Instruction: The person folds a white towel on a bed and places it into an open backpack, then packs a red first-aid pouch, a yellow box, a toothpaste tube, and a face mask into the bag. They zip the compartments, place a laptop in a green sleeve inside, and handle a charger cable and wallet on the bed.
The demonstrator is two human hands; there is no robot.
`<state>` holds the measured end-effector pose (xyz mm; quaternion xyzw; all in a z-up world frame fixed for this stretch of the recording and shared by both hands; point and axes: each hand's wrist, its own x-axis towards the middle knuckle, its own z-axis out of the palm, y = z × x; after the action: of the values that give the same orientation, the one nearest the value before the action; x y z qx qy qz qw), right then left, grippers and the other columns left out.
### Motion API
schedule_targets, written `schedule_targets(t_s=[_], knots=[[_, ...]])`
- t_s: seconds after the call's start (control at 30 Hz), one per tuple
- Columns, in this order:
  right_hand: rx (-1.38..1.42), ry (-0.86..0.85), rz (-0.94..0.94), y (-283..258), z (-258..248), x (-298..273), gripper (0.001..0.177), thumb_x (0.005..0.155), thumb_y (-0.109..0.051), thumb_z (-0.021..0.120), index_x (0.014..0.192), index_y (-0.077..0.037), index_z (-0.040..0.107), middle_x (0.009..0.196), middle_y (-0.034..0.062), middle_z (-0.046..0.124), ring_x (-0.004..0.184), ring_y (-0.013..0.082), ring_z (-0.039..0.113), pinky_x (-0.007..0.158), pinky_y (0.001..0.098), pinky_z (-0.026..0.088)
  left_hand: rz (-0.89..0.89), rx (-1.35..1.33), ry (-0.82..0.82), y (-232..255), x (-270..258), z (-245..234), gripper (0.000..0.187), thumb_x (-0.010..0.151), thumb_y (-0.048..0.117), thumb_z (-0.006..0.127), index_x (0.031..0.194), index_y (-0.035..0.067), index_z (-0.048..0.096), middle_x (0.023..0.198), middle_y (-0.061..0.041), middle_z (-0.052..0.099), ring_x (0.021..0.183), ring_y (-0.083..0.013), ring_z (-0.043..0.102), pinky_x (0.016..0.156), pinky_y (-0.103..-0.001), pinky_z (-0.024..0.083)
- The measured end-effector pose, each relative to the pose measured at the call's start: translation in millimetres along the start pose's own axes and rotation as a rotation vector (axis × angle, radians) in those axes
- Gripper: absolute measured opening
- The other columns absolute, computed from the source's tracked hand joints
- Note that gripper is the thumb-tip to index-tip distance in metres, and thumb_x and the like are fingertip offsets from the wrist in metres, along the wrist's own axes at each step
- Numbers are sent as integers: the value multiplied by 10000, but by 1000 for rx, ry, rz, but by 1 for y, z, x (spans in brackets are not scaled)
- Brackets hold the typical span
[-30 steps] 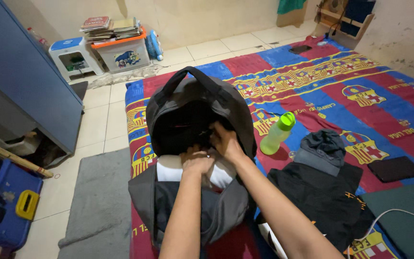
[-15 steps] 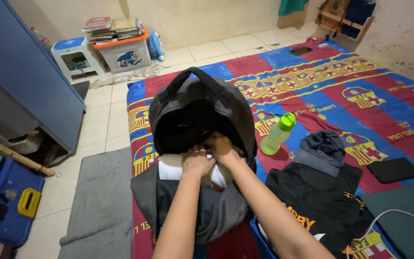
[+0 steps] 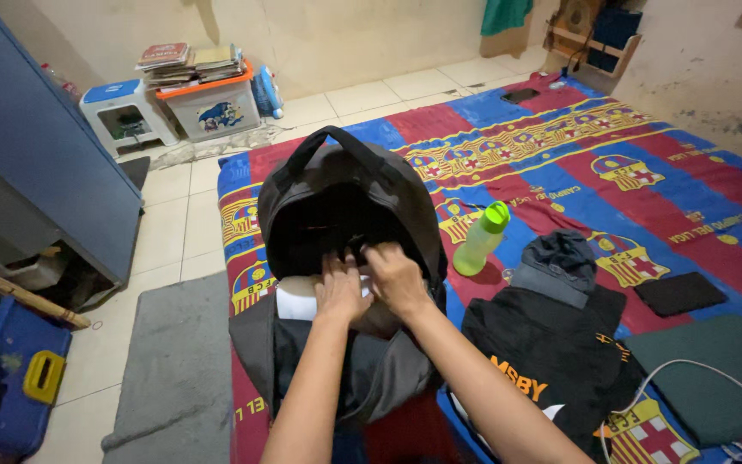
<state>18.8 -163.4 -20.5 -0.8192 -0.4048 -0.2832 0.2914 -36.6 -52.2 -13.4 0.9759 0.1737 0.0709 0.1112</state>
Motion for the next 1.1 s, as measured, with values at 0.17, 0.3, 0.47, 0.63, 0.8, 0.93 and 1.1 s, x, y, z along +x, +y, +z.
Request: schedule_targets(t_s=[0.17,0.3,0.47,0.63,0.8,0.93,1.1], knots=[[-436,496,32,-3,-40,3,571,621,-93,603,1184,-89,507,1197,148,453,1094,344,432,819,451,418,-7,74,308,13,-18,-19,1017,598,374,762,1372,60,182,1433,-182,135,1334,-361,87,968,-615,239],[-514,264,13,16,-43,13,622,717,-27,566,1318,-61,412,1365,109,334,1258,341,322,958,396,399,-121,167,110,19,-31,-46,1083,575,435,778,1396,171,122,1462,-75,8,1340,-403,16,938,-689,209],[-399,100,18,42,-38,17,678,645,45,538,1302,-36,391,1401,137,283,1293,368,271,958,381,390,-221,120,-190,10,-22,-52,1230,528,418,812,1430,243,-6,1488,7,-179,1356,-392,-36,962,-666,188],[-315,-2,5,58,-43,23,747,597,101,525,1316,-43,381,1422,130,245,1294,340,274,926,363,404,-144,336,-90,-14,-3,-12,1018,667,358,713,1418,233,38,1491,-16,-131,1355,-350,-13,966,-698,101],[-358,-23,-47,58,-47,16,709,603,63,548,1290,-21,399,1424,135,253,1282,361,282,951,394,371,-87,349,43,-17,-1,3,917,679,294,699,1371,217,103,1476,-99,-90,1325,-357,8,942,-702,97],[-351,2,-98,51,-52,3,683,608,-21,601,1268,-23,427,1387,127,319,1270,385,288,962,495,312,-148,134,-189,17,-1,-15,1057,631,297,731,1430,146,56,1464,-211,-45,1359,-371,-26,998,-642,96],[-204,-66,-81,42,-69,-25,662,591,-106,668,1222,-75,468,1328,110,374,1239,416,268,964,592,254,-119,-156,16,75,-11,-25,945,686,311,664,1389,18,106,1427,-281,48,1328,-430,33,990,-652,143]])
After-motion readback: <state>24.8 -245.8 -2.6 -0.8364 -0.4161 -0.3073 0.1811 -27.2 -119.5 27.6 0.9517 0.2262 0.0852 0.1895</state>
